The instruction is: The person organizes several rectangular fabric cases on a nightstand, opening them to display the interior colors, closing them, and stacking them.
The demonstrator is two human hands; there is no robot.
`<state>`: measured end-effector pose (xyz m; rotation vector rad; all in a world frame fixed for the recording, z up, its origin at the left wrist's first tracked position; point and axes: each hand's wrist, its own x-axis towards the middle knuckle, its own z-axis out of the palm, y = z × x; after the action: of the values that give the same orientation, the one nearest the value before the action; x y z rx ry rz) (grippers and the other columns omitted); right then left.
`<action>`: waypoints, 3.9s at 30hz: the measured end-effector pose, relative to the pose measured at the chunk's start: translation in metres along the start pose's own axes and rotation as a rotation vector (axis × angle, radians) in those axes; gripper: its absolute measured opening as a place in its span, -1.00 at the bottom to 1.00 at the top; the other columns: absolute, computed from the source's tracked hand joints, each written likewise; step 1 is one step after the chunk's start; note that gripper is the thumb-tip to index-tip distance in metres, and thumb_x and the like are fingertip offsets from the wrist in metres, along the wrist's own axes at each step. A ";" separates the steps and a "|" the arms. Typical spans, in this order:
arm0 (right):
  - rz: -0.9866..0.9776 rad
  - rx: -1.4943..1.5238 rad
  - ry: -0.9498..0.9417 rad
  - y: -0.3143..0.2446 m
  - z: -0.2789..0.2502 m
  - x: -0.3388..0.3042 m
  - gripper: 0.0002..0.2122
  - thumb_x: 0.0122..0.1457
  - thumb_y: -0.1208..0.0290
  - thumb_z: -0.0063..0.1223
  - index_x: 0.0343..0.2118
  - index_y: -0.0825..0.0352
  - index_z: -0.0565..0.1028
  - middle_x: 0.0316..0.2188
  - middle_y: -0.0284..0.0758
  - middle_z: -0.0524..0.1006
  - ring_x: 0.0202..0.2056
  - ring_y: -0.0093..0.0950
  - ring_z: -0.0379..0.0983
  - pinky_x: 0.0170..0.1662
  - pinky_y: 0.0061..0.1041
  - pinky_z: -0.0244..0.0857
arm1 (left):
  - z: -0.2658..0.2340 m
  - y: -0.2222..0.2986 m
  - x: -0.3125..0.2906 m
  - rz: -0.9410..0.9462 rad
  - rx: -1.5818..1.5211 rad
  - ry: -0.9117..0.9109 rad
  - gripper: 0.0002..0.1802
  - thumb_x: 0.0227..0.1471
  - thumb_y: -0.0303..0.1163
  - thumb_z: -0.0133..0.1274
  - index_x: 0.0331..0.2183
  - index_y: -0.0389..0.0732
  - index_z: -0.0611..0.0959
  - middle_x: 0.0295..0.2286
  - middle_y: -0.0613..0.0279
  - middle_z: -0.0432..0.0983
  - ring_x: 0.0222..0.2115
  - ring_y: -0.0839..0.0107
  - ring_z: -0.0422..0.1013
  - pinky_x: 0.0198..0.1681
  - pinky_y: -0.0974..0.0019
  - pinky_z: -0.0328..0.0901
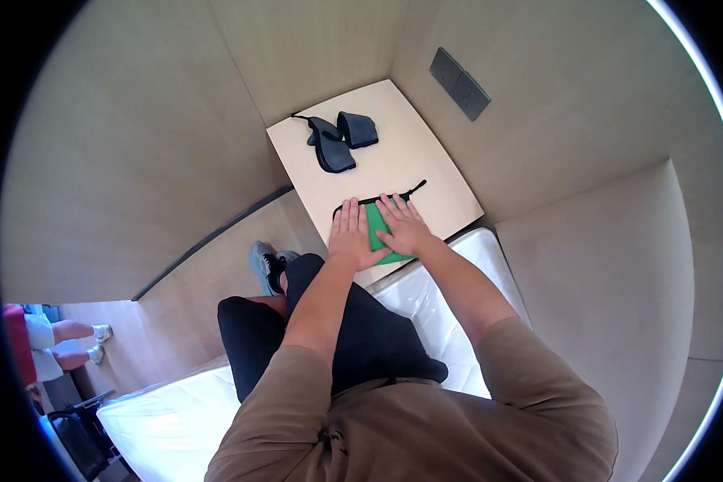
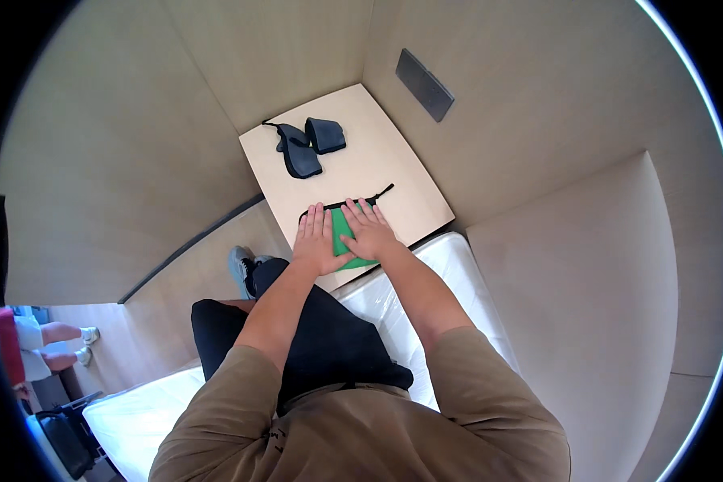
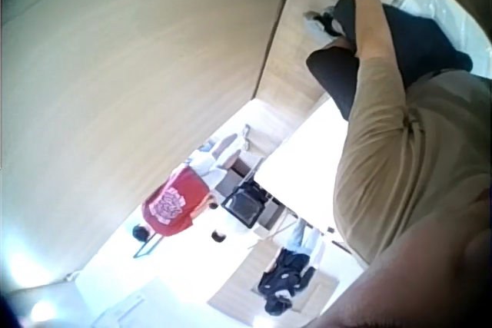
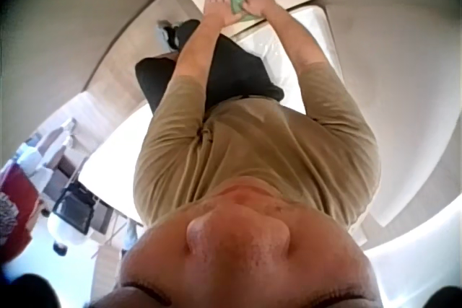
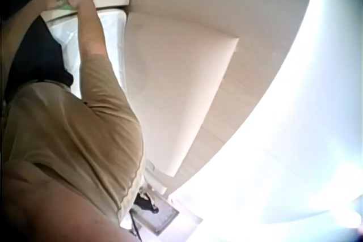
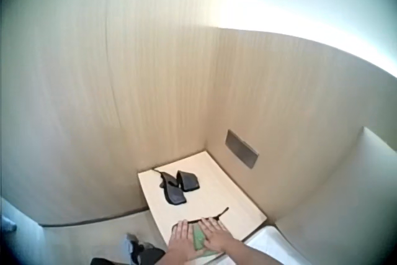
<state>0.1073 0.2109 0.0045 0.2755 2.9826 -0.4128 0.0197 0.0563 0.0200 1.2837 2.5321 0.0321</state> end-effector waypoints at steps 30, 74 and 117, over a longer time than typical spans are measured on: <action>-0.234 0.122 0.182 0.017 -0.008 -0.091 -0.84 -0.07 0.59 0.02 -0.38 0.29 0.53 -0.32 -0.28 0.53 -0.20 -0.24 0.46 -0.13 -0.30 0.38 | 0.005 -0.038 -0.068 0.309 -0.167 0.213 -0.82 -0.18 -0.51 0.03 -0.39 -0.27 0.57 -0.35 -0.01 0.51 -0.23 0.01 0.45 -0.14 0.05 0.36; 0.360 0.544 0.497 0.029 0.005 0.015 -0.91 0.18 0.55 -0.06 -0.28 0.32 0.48 -0.26 -0.13 0.53 -0.20 -0.12 0.48 -0.13 -0.26 0.38 | 0.020 -0.068 0.039 -0.286 -0.806 0.424 -0.83 0.01 -0.51 0.11 -0.27 -0.28 0.64 -0.37 0.01 0.55 -0.38 0.15 0.48 -0.24 0.22 0.39; 0.196 -0.063 0.032 -0.017 0.001 0.004 -0.31 0.23 -0.01 -0.15 0.35 0.23 0.02 0.37 -0.34 0.02 0.38 -0.28 -0.16 0.38 -0.15 -0.36 | -0.009 -0.044 0.000 0.142 0.032 0.059 0.15 -0.13 0.42 -0.02 0.32 -0.05 0.07 0.34 -0.02 -0.23 0.36 0.09 -0.35 0.36 -0.06 -0.43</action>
<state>0.0999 0.1952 0.0078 0.5661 2.9555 -0.2942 -0.0175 0.0314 0.0220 1.4940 2.4947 0.0620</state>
